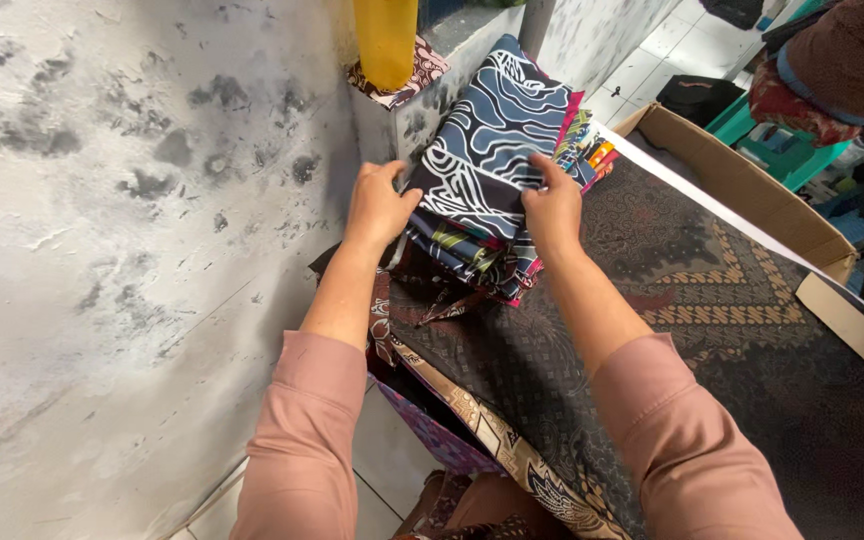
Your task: The person irons a patterned fabric piece using a steam iron, then folds it and stacks it with other folded garments. They attach a tag to the stack and tie the bundle with a ribbon. The finished bundle is placed on the table.
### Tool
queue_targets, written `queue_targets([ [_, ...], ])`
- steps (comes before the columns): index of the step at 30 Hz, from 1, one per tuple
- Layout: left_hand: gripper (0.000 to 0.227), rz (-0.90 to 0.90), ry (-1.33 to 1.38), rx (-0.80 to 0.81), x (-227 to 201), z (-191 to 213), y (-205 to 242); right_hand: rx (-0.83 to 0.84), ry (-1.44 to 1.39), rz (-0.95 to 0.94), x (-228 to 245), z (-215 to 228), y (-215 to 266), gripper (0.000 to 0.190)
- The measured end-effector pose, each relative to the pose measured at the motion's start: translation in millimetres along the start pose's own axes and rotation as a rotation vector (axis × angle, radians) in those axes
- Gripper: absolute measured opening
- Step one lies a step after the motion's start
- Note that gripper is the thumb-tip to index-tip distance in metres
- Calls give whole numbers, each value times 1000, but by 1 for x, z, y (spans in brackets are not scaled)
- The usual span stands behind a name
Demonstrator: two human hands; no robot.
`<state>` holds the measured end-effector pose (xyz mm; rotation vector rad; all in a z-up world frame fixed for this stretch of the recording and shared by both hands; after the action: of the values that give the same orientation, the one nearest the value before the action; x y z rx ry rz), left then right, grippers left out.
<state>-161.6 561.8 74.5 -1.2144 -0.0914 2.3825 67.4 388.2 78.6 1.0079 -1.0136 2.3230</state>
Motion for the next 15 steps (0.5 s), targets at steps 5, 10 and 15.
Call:
queue_targets([
  [5, 62, 370, 156, 428, 19, -8, -4, 61, 262, -49, 22, 19, 5, 65],
  [10, 51, 373, 266, 502, 3, -33, -13, -137, 609, 490, 95, 39, 50, 77],
  [15, 46, 478, 699, 618, -18, -69, 7, 146, 441, 660, 136, 23, 74, 92],
])
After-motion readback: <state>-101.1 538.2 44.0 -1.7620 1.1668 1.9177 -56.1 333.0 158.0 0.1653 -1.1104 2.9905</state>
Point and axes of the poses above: each hand's wrist, its own y-axis away from the middle knuckle, its own z-axis out of the back of the hand, x = y × z, the point moved 4 cm from there along -y, towards the middle knuckle, and after that the axes turned 11 degrees about z, right-handed, at the moved point
